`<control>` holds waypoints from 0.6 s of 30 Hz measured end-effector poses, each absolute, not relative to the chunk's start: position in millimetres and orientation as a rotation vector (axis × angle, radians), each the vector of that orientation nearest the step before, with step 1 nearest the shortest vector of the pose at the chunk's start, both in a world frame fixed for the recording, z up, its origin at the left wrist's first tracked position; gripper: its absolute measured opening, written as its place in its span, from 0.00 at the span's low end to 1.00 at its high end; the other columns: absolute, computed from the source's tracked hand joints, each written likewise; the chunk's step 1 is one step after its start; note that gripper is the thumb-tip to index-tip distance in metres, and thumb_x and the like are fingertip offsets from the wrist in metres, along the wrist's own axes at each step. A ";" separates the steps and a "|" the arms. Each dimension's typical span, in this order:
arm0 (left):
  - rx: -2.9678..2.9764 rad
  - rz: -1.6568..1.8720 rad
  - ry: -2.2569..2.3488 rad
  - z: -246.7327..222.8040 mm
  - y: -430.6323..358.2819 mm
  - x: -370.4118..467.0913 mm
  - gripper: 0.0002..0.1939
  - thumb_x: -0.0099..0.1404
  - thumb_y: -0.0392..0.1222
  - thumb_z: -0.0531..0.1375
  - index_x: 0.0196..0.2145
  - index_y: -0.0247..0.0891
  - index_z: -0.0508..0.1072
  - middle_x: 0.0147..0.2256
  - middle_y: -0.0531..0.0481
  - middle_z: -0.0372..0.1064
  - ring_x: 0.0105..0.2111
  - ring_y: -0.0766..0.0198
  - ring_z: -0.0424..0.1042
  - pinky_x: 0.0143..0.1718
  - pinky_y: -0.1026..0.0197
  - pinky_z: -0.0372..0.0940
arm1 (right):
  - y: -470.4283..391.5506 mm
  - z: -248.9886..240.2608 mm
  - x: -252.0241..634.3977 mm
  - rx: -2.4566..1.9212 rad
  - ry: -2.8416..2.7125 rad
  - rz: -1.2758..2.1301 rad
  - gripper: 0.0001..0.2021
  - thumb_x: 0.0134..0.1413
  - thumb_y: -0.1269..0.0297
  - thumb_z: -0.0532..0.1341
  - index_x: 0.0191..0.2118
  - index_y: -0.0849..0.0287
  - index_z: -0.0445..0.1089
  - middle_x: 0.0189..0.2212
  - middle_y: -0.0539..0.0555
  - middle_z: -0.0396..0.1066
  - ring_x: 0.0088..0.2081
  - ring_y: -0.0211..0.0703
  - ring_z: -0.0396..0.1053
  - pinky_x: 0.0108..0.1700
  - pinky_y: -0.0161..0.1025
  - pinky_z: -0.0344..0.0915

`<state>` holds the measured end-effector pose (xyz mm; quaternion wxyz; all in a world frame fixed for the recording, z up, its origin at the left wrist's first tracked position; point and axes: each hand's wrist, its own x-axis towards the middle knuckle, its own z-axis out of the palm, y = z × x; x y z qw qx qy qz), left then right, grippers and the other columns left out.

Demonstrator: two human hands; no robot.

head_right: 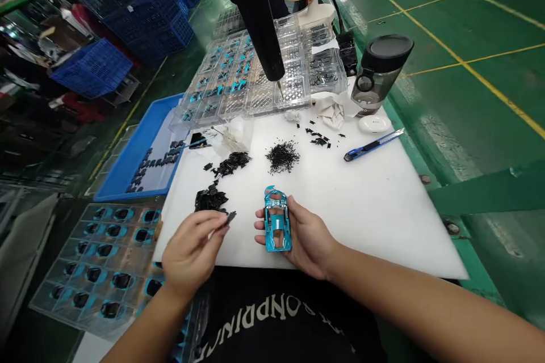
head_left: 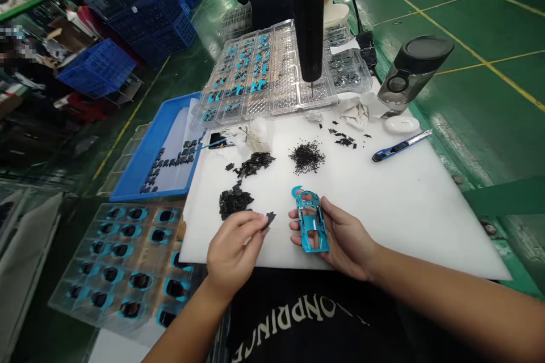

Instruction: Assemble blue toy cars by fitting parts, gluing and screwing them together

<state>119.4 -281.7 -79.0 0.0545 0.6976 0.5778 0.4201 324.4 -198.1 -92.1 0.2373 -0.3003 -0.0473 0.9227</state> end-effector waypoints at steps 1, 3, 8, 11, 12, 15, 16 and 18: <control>1.944 1.314 1.767 -78.1 -283.0 121.7 0.16 0.62 0.26 0.61 0.45 0.40 0.76 0.41 0.48 0.72 0.39 0.66 0.75 0.41 0.63 0.73 | -198.1 -93.7 325.6 -0.793 -0.116 2.541 0.20 0.69 0.54 0.48 0.45 0.63 0.72 0.42 0.59 0.72 0.41 0.46 0.73 0.46 0.45 0.74; 1.645 1.373 1.758 -77.2 -285.8 125.6 0.13 0.64 0.28 0.60 0.44 0.41 0.77 0.40 0.49 0.72 0.35 0.68 0.76 0.38 0.64 0.74 | -197.9 -97.0 328.6 -0.732 -0.098 2.576 0.21 0.69 0.54 0.47 0.46 0.63 0.72 0.42 0.58 0.73 0.41 0.46 0.73 0.46 0.46 0.74; 1.287 1.504 1.623 -78.6 -292.7 131.2 0.12 0.64 0.28 0.61 0.42 0.42 0.78 0.40 0.51 0.74 0.33 0.67 0.79 0.38 0.64 0.77 | -196.9 -104.2 335.5 -0.642 -0.043 2.678 0.24 0.70 0.52 0.45 0.48 0.64 0.71 0.41 0.58 0.73 0.39 0.46 0.74 0.46 0.46 0.74; 1.245 1.514 1.544 -78.0 -295.6 132.8 0.13 0.63 0.27 0.62 0.41 0.42 0.77 0.40 0.51 0.75 0.35 0.65 0.79 0.39 0.62 0.77 | -196.5 -107.5 337.8 -0.588 -0.010 2.733 0.24 0.69 0.51 0.45 0.49 0.63 0.71 0.41 0.59 0.73 0.39 0.47 0.74 0.45 0.44 0.74; 1.241 1.506 1.527 -77.5 -296.2 133.0 0.13 0.63 0.26 0.62 0.41 0.42 0.77 0.40 0.51 0.75 0.35 0.65 0.79 0.40 0.62 0.77 | -196.5 -108.0 338.1 -0.572 -0.008 2.746 0.25 0.69 0.50 0.45 0.49 0.63 0.71 0.41 0.59 0.73 0.39 0.47 0.74 0.45 0.44 0.74; 1.246 1.492 1.477 -76.8 -296.6 132.7 0.14 0.62 0.25 0.61 0.40 0.42 0.77 0.41 0.52 0.75 0.36 0.66 0.78 0.41 0.62 0.77 | -196.8 -107.6 337.8 -0.543 -0.021 2.739 0.25 0.69 0.50 0.44 0.48 0.63 0.71 0.39 0.59 0.74 0.37 0.47 0.75 0.42 0.44 0.75; 1.255 1.495 1.458 -77.2 -296.3 132.3 0.14 0.62 0.25 0.61 0.40 0.42 0.77 0.41 0.52 0.75 0.36 0.66 0.78 0.41 0.61 0.77 | -197.0 -107.0 337.5 -0.540 -0.027 2.733 0.25 0.69 0.51 0.44 0.48 0.63 0.71 0.39 0.58 0.74 0.37 0.47 0.75 0.41 0.44 0.75; 1.283 1.501 1.432 -78.5 -295.4 131.2 0.14 0.62 0.23 0.60 0.40 0.41 0.77 0.41 0.51 0.74 0.37 0.66 0.78 0.41 0.61 0.77 | -197.5 -106.2 336.9 -0.542 -0.039 2.726 0.24 0.69 0.51 0.44 0.48 0.62 0.71 0.39 0.57 0.73 0.37 0.47 0.75 0.40 0.44 0.76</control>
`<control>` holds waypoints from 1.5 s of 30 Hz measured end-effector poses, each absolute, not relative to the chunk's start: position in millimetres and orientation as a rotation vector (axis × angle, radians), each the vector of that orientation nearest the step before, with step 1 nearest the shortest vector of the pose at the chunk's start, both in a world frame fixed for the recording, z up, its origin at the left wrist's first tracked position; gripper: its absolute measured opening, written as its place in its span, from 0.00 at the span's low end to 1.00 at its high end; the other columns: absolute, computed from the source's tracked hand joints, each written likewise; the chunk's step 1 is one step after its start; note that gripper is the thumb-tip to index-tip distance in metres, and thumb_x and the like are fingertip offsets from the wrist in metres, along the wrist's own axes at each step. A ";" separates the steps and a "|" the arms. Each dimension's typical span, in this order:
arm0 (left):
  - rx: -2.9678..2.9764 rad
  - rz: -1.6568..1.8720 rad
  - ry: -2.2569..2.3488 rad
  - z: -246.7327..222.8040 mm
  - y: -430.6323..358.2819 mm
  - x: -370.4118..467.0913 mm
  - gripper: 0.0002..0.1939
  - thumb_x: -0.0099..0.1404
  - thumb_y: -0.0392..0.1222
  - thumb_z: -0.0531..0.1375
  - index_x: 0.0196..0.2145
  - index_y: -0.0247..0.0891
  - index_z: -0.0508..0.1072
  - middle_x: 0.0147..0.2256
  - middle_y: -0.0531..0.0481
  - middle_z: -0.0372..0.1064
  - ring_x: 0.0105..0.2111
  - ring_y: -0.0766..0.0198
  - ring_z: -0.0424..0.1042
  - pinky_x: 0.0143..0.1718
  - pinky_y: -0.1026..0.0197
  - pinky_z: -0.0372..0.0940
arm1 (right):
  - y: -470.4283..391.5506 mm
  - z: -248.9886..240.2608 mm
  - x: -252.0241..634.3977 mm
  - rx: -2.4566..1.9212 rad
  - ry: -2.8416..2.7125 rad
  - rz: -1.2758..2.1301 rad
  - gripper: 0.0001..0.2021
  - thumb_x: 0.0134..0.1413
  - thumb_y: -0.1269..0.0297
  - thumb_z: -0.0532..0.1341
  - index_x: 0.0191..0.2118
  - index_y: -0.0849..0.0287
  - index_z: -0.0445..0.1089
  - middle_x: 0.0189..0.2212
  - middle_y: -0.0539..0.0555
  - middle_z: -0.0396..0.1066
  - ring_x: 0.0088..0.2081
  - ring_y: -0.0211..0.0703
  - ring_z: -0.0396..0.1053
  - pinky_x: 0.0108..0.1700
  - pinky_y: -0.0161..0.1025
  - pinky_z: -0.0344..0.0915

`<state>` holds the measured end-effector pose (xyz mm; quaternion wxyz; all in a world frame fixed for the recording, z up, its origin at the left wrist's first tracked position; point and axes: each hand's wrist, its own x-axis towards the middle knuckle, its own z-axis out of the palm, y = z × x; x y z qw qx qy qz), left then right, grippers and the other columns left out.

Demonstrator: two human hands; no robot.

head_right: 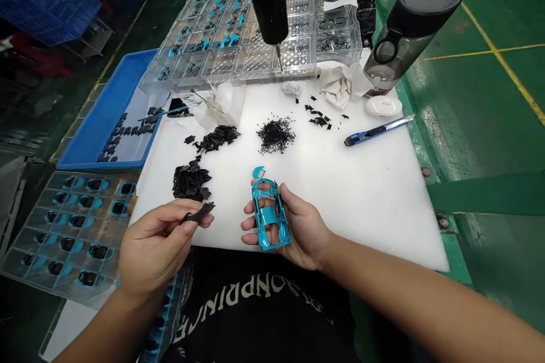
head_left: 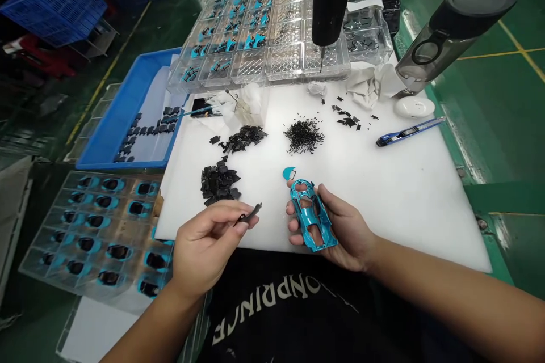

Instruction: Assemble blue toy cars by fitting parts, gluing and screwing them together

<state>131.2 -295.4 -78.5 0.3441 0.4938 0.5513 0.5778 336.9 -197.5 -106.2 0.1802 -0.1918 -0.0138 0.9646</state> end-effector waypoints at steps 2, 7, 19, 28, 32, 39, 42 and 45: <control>1.324 1.504 1.416 -79.7 -294.7 130.1 0.15 0.62 0.22 0.60 0.40 0.40 0.76 0.41 0.50 0.74 0.38 0.65 0.77 0.41 0.60 0.77 | -198.0 -106.5 336.8 -0.547 -0.054 2.732 0.24 0.69 0.49 0.45 0.47 0.61 0.71 0.39 0.57 0.73 0.37 0.47 0.75 0.41 0.44 0.75; 1.507 1.461 1.489 -76.4 -297.9 129.3 0.16 0.60 0.21 0.60 0.39 0.39 0.75 0.40 0.49 0.73 0.38 0.64 0.75 0.38 0.59 0.77 | -200.3 -110.2 337.3 -0.567 -0.141 2.722 0.26 0.67 0.46 0.47 0.48 0.62 0.71 0.39 0.59 0.74 0.40 0.48 0.74 0.46 0.46 0.73; 2.540 0.804 1.612 -60.9 -302.8 148.6 0.19 0.59 0.22 0.62 0.48 0.28 0.73 0.46 0.40 0.70 0.47 0.61 0.71 0.51 0.60 0.68 | -206.0 -107.1 334.2 -0.552 -0.139 2.590 0.15 0.68 0.53 0.52 0.54 0.50 0.65 0.41 0.53 0.71 0.39 0.42 0.74 0.45 0.44 0.71; 2.732 0.687 1.557 -73.7 -287.7 183.0 0.16 0.64 0.27 0.57 0.50 0.20 0.70 0.45 0.32 0.68 0.48 0.48 0.70 0.47 0.49 0.72 | -207.2 -107.0 336.6 -0.574 -0.114 2.603 0.16 0.68 0.55 0.50 0.57 0.48 0.63 0.43 0.53 0.71 0.38 0.41 0.71 0.43 0.40 0.68; 2.770 0.615 1.582 -65.1 -275.6 194.6 0.10 0.65 0.27 0.53 0.42 0.22 0.72 0.37 0.36 0.71 0.40 0.51 0.72 0.38 0.52 0.75 | -208.2 -108.3 336.5 -0.569 -0.159 2.591 0.18 0.67 0.54 0.52 0.59 0.47 0.61 0.45 0.53 0.71 0.44 0.44 0.70 0.51 0.44 0.65; 2.667 0.541 1.610 -64.1 -269.7 200.5 0.12 0.62 0.25 0.51 0.25 0.35 0.65 0.27 0.43 0.67 0.34 0.54 0.70 0.35 0.52 0.75 | -211.2 -111.5 336.1 -0.542 -0.207 2.567 0.19 0.68 0.54 0.52 0.61 0.48 0.60 0.47 0.55 0.70 0.48 0.45 0.69 0.56 0.46 0.61; 2.684 0.520 1.588 -64.6 -268.4 200.3 0.12 0.61 0.24 0.51 0.24 0.35 0.65 0.26 0.43 0.66 0.33 0.55 0.69 0.34 0.52 0.74 | -211.3 -111.0 336.3 -0.537 -0.212 2.561 0.19 0.68 0.54 0.51 0.61 0.49 0.60 0.47 0.55 0.70 0.48 0.45 0.69 0.56 0.46 0.61; 2.679 0.512 1.563 -62.7 -267.0 200.0 0.12 0.61 0.23 0.50 0.24 0.35 0.65 0.26 0.43 0.66 0.33 0.54 0.69 0.33 0.52 0.74 | -211.1 -110.4 336.4 -0.530 -0.218 2.559 0.19 0.69 0.54 0.50 0.61 0.49 0.60 0.47 0.55 0.70 0.48 0.44 0.69 0.55 0.45 0.61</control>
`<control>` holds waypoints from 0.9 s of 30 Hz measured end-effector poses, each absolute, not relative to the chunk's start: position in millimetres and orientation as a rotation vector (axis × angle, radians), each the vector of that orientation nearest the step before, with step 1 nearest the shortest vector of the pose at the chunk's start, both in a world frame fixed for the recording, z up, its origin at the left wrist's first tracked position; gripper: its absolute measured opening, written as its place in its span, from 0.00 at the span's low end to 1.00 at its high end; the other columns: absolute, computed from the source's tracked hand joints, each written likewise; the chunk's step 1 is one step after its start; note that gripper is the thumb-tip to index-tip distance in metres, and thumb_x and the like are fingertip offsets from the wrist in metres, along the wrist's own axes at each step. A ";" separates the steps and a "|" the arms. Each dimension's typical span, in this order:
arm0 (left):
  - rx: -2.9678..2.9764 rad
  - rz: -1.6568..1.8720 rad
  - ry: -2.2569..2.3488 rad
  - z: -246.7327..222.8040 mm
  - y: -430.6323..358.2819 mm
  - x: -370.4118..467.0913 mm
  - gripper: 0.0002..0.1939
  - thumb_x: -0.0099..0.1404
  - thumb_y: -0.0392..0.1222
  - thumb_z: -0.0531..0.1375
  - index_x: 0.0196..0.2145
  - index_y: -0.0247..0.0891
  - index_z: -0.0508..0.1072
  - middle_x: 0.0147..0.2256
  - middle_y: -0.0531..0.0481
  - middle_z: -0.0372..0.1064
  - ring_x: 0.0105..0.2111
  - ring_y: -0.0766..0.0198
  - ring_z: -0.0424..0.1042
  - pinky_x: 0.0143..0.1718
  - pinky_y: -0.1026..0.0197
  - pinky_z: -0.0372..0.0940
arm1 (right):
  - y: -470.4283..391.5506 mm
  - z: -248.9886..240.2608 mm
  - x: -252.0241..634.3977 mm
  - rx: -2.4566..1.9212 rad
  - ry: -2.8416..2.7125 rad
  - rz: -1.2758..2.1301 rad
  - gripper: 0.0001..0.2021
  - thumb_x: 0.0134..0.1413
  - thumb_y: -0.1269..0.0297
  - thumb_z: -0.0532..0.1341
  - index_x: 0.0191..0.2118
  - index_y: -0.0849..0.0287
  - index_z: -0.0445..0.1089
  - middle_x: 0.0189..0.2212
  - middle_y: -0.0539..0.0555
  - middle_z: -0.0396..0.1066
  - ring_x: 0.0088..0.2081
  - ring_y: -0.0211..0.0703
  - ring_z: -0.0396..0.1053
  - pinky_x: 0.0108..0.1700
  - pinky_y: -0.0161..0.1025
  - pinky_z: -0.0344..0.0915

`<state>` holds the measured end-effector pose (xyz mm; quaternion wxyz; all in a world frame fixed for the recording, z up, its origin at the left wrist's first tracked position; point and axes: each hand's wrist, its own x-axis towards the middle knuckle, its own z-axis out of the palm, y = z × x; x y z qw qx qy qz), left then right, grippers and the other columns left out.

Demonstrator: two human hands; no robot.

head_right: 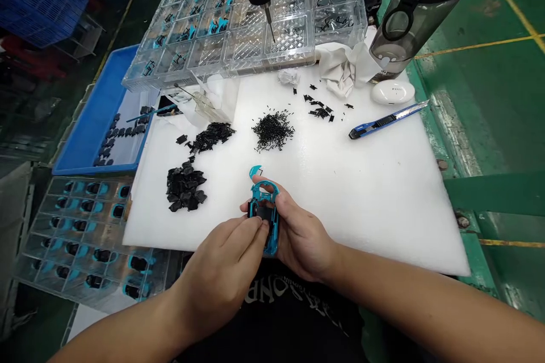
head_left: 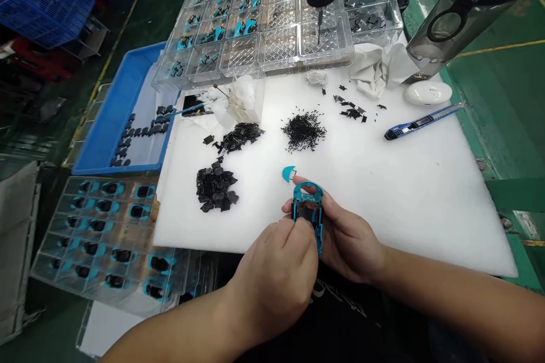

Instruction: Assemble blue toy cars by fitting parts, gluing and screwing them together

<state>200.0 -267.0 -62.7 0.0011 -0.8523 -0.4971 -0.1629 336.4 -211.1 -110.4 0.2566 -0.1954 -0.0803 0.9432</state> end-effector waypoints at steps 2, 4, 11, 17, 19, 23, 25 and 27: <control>-2.685 -0.515 -1.585 -60.7 -266.2 199.8 0.13 0.61 0.23 0.50 0.24 0.35 0.65 0.26 0.42 0.66 0.33 0.55 0.69 0.33 0.53 0.73 | -211.0 -110.2 336.6 -0.537 -0.222 2.562 0.19 0.68 0.54 0.51 0.61 0.48 0.60 0.47 0.55 0.70 0.48 0.44 0.69 0.55 0.45 0.61; -2.690 -0.502 -1.598 -58.7 -265.5 199.4 0.13 0.62 0.24 0.49 0.24 0.35 0.65 0.27 0.42 0.67 0.33 0.55 0.70 0.33 0.53 0.73 | -211.0 -110.2 336.9 -0.547 -0.223 2.569 0.20 0.68 0.54 0.52 0.61 0.48 0.60 0.47 0.54 0.70 0.49 0.45 0.69 0.56 0.45 0.61; -2.695 -0.450 -1.582 -54.6 -266.2 197.2 0.15 0.65 0.25 0.46 0.29 0.32 0.70 0.30 0.39 0.70 0.34 0.55 0.71 0.32 0.54 0.73 | -210.8 -108.9 336.2 -0.562 -0.231 2.559 0.20 0.67 0.54 0.52 0.61 0.49 0.61 0.47 0.54 0.71 0.48 0.45 0.69 0.55 0.45 0.61; -2.696 -0.426 -1.555 -55.8 -265.9 195.2 0.13 0.64 0.25 0.48 0.31 0.30 0.71 0.30 0.39 0.70 0.32 0.55 0.69 0.30 0.54 0.69 | -210.4 -108.8 335.8 -0.601 -0.247 2.559 0.20 0.66 0.53 0.54 0.61 0.48 0.61 0.46 0.54 0.71 0.48 0.45 0.69 0.55 0.45 0.62; -2.707 -0.399 -1.544 -56.4 -265.4 194.2 0.12 0.63 0.26 0.49 0.30 0.31 0.71 0.29 0.41 0.69 0.30 0.55 0.68 0.27 0.54 0.66 | -210.5 -109.2 336.1 -0.613 -0.248 2.565 0.21 0.66 0.53 0.54 0.61 0.47 0.61 0.47 0.54 0.71 0.48 0.44 0.69 0.55 0.45 0.62; -2.721 -0.374 -1.585 -54.7 -264.4 192.4 0.11 0.61 0.26 0.51 0.31 0.32 0.72 0.27 0.43 0.69 0.29 0.54 0.69 0.25 0.53 0.60 | -210.7 -107.2 336.4 -0.615 -0.238 2.569 0.20 0.67 0.53 0.52 0.61 0.48 0.61 0.46 0.54 0.70 0.48 0.44 0.69 0.54 0.43 0.63; -2.726 -0.373 -1.604 -53.3 -264.2 192.0 0.11 0.60 0.25 0.52 0.29 0.32 0.72 0.27 0.43 0.68 0.30 0.54 0.69 0.26 0.53 0.59 | -210.7 -105.5 336.2 -0.614 -0.227 2.564 0.19 0.68 0.54 0.51 0.61 0.49 0.60 0.46 0.54 0.70 0.48 0.43 0.69 0.53 0.43 0.63; -2.727 -0.355 -1.616 -52.9 -264.3 191.8 0.11 0.60 0.25 0.51 0.28 0.33 0.71 0.27 0.44 0.68 0.29 0.55 0.68 0.27 0.54 0.57 | -210.6 -104.8 336.2 -0.629 -0.227 2.561 0.19 0.68 0.54 0.51 0.61 0.49 0.60 0.46 0.54 0.70 0.48 0.43 0.69 0.53 0.43 0.63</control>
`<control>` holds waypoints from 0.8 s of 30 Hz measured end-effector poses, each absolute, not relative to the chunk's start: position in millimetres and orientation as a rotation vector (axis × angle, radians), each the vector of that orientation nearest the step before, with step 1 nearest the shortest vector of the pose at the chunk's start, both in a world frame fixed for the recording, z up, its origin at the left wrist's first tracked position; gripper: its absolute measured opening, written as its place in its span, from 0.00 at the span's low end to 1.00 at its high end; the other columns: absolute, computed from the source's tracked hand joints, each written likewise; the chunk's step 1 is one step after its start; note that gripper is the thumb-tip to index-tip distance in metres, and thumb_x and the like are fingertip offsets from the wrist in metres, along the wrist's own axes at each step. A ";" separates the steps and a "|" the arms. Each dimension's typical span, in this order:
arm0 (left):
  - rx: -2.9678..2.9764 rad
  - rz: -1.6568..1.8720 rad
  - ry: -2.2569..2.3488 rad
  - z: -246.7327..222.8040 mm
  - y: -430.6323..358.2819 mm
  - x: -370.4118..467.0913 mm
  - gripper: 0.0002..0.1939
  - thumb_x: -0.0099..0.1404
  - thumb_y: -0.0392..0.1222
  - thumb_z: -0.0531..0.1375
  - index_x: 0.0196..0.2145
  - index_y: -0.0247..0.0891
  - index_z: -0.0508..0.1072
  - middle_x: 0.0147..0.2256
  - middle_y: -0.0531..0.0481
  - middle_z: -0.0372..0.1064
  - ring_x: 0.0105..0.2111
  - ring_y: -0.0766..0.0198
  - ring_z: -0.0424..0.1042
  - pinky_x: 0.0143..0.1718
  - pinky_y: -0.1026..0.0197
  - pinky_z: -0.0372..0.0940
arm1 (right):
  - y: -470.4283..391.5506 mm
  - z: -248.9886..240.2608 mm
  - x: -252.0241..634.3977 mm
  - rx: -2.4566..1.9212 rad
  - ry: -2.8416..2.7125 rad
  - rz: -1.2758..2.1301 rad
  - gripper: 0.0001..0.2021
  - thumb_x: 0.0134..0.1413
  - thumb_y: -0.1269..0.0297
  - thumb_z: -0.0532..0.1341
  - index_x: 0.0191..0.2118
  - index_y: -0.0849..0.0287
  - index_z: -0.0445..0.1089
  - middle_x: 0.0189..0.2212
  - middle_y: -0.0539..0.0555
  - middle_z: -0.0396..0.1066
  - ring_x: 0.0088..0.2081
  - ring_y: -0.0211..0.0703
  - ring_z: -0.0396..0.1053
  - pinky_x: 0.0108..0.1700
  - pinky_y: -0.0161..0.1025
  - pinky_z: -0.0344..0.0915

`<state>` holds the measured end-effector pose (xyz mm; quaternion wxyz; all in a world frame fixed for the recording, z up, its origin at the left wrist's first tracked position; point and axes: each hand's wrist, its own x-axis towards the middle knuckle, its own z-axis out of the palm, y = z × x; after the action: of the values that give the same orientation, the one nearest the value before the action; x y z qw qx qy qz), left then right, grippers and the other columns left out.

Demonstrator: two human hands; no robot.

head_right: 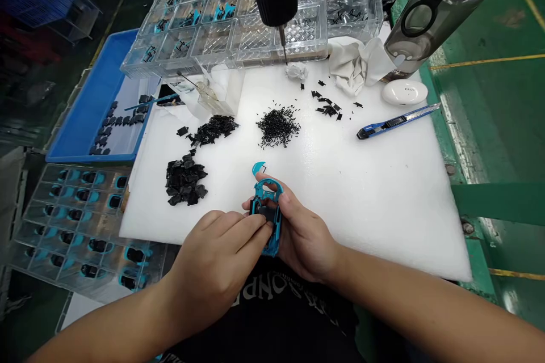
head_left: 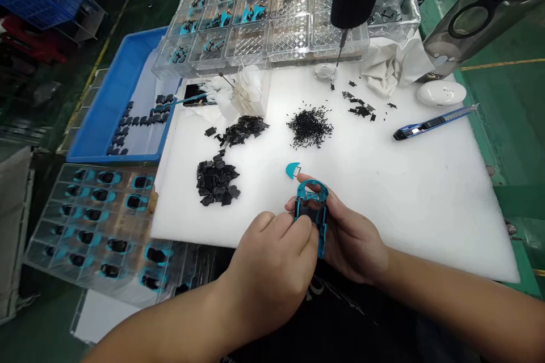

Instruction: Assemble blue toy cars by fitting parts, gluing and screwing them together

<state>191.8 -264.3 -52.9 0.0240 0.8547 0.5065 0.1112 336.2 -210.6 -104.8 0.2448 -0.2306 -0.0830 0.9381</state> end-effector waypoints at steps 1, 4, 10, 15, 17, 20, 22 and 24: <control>2.642 0.340 1.573 -53.2 -264.4 191.7 0.11 0.60 0.25 0.51 0.28 0.33 0.71 0.27 0.44 0.68 0.29 0.56 0.68 0.27 0.54 0.57 | -210.5 -105.0 336.2 -0.635 -0.230 2.563 0.20 0.67 0.53 0.53 0.61 0.48 0.60 0.46 0.54 0.71 0.47 0.43 0.69 0.52 0.42 0.64; 2.641 0.345 1.585 -55.5 -264.9 191.5 0.11 0.62 0.27 0.51 0.29 0.34 0.71 0.29 0.44 0.69 0.29 0.56 0.67 0.28 0.54 0.56 | -210.3 -107.2 336.3 -0.646 -0.242 2.571 0.20 0.64 0.53 0.56 0.60 0.46 0.61 0.46 0.53 0.71 0.46 0.44 0.70 0.50 0.42 0.65; 2.661 0.334 1.578 -57.2 -263.6 191.5 0.11 0.61 0.26 0.51 0.29 0.33 0.71 0.29 0.44 0.70 0.31 0.55 0.68 0.28 0.55 0.56 | -210.5 -110.2 336.6 -0.602 -0.223 2.570 0.19 0.66 0.55 0.55 0.60 0.46 0.62 0.46 0.53 0.71 0.48 0.43 0.70 0.51 0.42 0.65; 2.692 0.357 1.594 -56.7 -262.5 191.9 0.11 0.62 0.26 0.51 0.28 0.34 0.71 0.28 0.44 0.70 0.30 0.56 0.67 0.27 0.55 0.54 | -211.2 -110.0 337.3 -0.582 -0.217 2.573 0.18 0.68 0.55 0.51 0.61 0.47 0.61 0.47 0.53 0.71 0.48 0.42 0.70 0.52 0.41 0.65; 2.694 0.376 1.602 -57.8 -262.4 192.0 0.12 0.62 0.26 0.51 0.27 0.35 0.71 0.27 0.45 0.69 0.29 0.57 0.66 0.26 0.55 0.53 | -211.7 -109.9 337.7 -0.578 -0.222 2.569 0.18 0.69 0.55 0.50 0.61 0.47 0.61 0.47 0.53 0.71 0.49 0.42 0.70 0.52 0.41 0.65; 2.679 0.404 1.595 -60.4 -262.4 191.6 0.12 0.62 0.26 0.52 0.27 0.34 0.71 0.27 0.46 0.69 0.28 0.57 0.65 0.27 0.55 0.53 | -212.1 -110.3 337.8 -0.570 -0.229 2.561 0.18 0.69 0.56 0.50 0.61 0.48 0.62 0.47 0.53 0.71 0.50 0.42 0.69 0.53 0.42 0.64; 2.679 0.404 1.592 -62.3 -261.8 190.6 0.12 0.63 0.26 0.51 0.29 0.34 0.72 0.27 0.46 0.69 0.27 0.58 0.65 0.27 0.55 0.53 | -212.1 -110.7 337.6 -0.569 -0.232 2.559 0.18 0.69 0.56 0.50 0.61 0.47 0.62 0.47 0.53 0.71 0.49 0.43 0.69 0.53 0.42 0.65; 2.689 0.381 1.575 -63.4 -260.9 189.3 0.12 0.64 0.27 0.50 0.33 0.33 0.73 0.27 0.46 0.70 0.26 0.59 0.65 0.27 0.55 0.54 | -212.0 -111.2 337.1 -0.571 -0.227 2.559 0.18 0.69 0.55 0.50 0.61 0.47 0.62 0.47 0.53 0.71 0.49 0.43 0.69 0.52 0.42 0.65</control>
<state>189.3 -260.9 -63.4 0.0009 0.8564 0.5017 0.1215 337.1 -212.0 -111.2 0.2522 -0.2098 -0.0836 0.9409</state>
